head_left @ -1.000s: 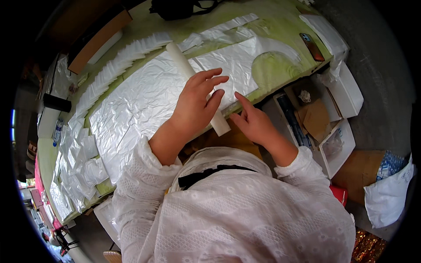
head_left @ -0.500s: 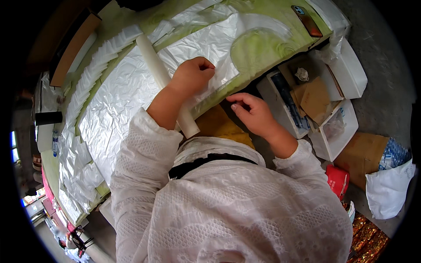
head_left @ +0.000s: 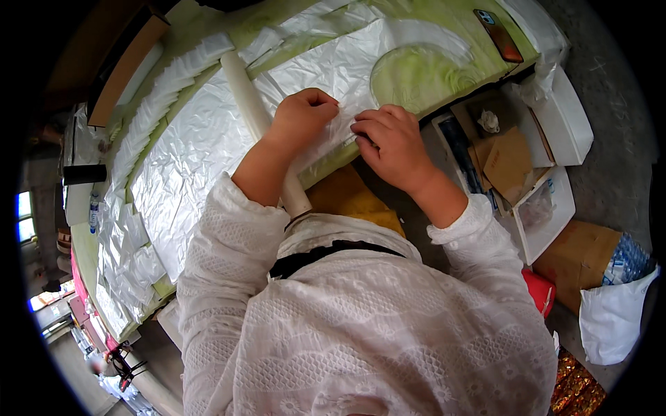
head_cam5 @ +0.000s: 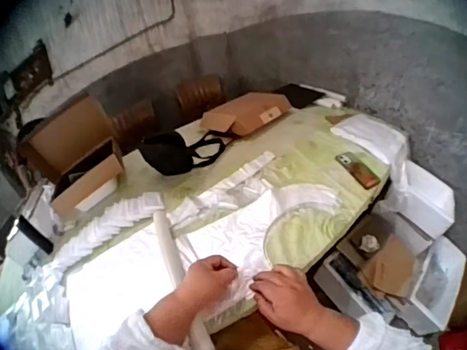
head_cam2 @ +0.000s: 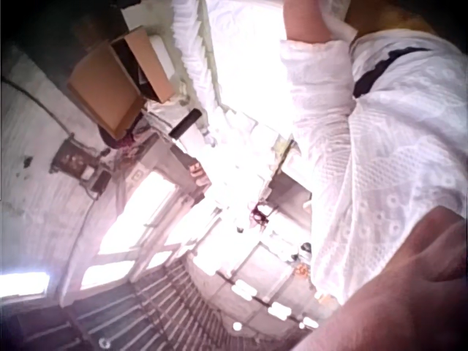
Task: The person wraps small items in white paper using a cylindrical rolling tool to smooth and fold the paper. They repeatedly pick up items, wrap them, and place the wrapped items on the table.
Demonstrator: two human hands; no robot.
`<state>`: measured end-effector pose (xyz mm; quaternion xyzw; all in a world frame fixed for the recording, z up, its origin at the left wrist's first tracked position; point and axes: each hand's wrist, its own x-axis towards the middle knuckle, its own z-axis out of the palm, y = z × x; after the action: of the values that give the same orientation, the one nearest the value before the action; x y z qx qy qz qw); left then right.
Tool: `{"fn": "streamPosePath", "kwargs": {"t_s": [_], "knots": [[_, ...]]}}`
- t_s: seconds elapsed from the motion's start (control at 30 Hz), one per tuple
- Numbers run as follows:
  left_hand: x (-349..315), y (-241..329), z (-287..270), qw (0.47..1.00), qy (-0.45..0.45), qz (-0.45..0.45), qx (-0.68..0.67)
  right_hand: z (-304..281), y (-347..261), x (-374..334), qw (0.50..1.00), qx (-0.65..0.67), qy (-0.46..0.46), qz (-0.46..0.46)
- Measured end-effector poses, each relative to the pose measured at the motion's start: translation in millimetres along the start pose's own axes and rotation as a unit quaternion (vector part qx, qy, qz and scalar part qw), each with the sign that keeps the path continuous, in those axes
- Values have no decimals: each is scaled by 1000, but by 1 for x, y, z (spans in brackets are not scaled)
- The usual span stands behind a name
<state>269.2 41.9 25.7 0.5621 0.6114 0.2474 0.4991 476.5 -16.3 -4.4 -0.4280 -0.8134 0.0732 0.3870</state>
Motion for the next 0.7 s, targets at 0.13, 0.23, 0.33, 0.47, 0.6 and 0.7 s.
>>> {"fn": "streamPosePath", "kwargs": {"t_s": [0.13, 0.23, 0.33, 0.47, 0.6, 0.7], "knots": [[-7, 8, -8, 978, 30, -58, -200, -4, -5, 4, 999, 31, -6, 43], [-17, 2, -8, 956, 55, -36, -286, -6, -2, 27, 998, 51, -45, 14], [-29, 5, -2, 971, 33, -8, -237, 25, 32, 61, 997, -64, -31, 41], [-33, 10, -4, 978, 63, 25, -198, 32, 49, 92, 981, -191, 41, 3], [-14, 28, -26, 970, 133, 52, -198, 45, 39, 82, 971, 41, -96, -215], [2, 5, -59, 974, 130, 26, -185, 48, 38, 89, 973, 76, -217, -4]]}}
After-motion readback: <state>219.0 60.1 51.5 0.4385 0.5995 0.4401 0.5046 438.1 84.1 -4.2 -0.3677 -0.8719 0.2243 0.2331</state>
